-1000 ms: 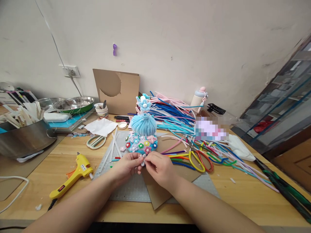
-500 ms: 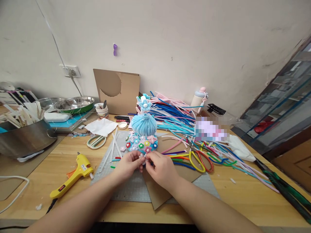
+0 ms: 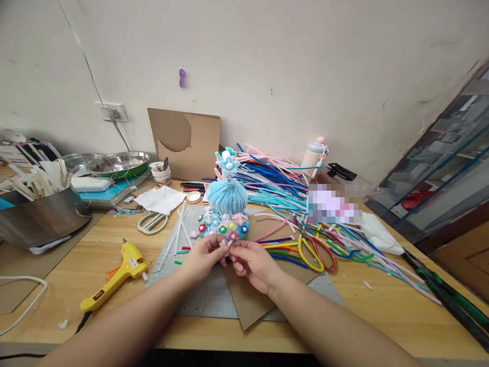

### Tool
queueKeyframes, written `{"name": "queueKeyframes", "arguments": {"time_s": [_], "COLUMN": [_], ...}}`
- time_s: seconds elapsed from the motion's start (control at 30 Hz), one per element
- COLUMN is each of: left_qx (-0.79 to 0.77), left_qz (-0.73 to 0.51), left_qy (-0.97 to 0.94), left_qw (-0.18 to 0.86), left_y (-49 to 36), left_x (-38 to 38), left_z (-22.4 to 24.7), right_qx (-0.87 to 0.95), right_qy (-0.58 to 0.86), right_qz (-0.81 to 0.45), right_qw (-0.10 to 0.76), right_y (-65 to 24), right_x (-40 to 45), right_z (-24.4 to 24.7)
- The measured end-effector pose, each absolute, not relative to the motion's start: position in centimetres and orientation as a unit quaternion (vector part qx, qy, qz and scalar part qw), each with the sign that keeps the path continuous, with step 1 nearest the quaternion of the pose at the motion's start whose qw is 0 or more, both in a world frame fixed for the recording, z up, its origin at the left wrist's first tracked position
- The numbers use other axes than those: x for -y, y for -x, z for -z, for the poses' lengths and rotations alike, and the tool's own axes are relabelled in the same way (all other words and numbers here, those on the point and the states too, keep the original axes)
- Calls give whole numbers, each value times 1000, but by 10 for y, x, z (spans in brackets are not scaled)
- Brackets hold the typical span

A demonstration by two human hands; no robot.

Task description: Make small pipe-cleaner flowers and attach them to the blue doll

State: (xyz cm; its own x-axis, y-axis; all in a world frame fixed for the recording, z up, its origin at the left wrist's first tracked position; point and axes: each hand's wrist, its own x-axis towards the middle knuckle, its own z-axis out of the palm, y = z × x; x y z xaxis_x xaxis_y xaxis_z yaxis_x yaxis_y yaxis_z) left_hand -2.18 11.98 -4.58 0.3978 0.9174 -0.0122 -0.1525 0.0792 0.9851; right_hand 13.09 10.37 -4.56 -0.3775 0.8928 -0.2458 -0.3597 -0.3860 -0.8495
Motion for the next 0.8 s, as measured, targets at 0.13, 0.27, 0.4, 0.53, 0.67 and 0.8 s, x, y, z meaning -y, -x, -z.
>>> {"name": "queueKeyframes", "arguments": {"time_s": [0.13, 0.27, 0.4, 0.53, 0.67, 0.8], "left_qx": [-327, -337, -349, -351, -353, -360], "left_qz": [-403, -347, -331, -333, -342, -335], "left_qy": [-436, -397, -367, -351, -372, -395], "left_qw": [736, 780, 796, 802, 787, 776], "left_y": [25, 29, 31, 31, 30, 30], "left_x": [-122, -119, -118, -118, -118, -120], "left_z": [43, 34, 32, 35, 39, 41], "right_qx": [439, 587, 661, 715, 772, 802], "right_qy": [401, 415, 410, 424, 416, 405], "right_qz": [-671, -527, -468, -352, -244, -227], "right_qw": [443, 454, 420, 430, 415, 376], "right_y": [-134, -140, -143, -142, -142, -144], "right_x": [-106, -108, -108, -106, -102, -99], "right_z": [48, 45, 45, 47, 43, 39]}}
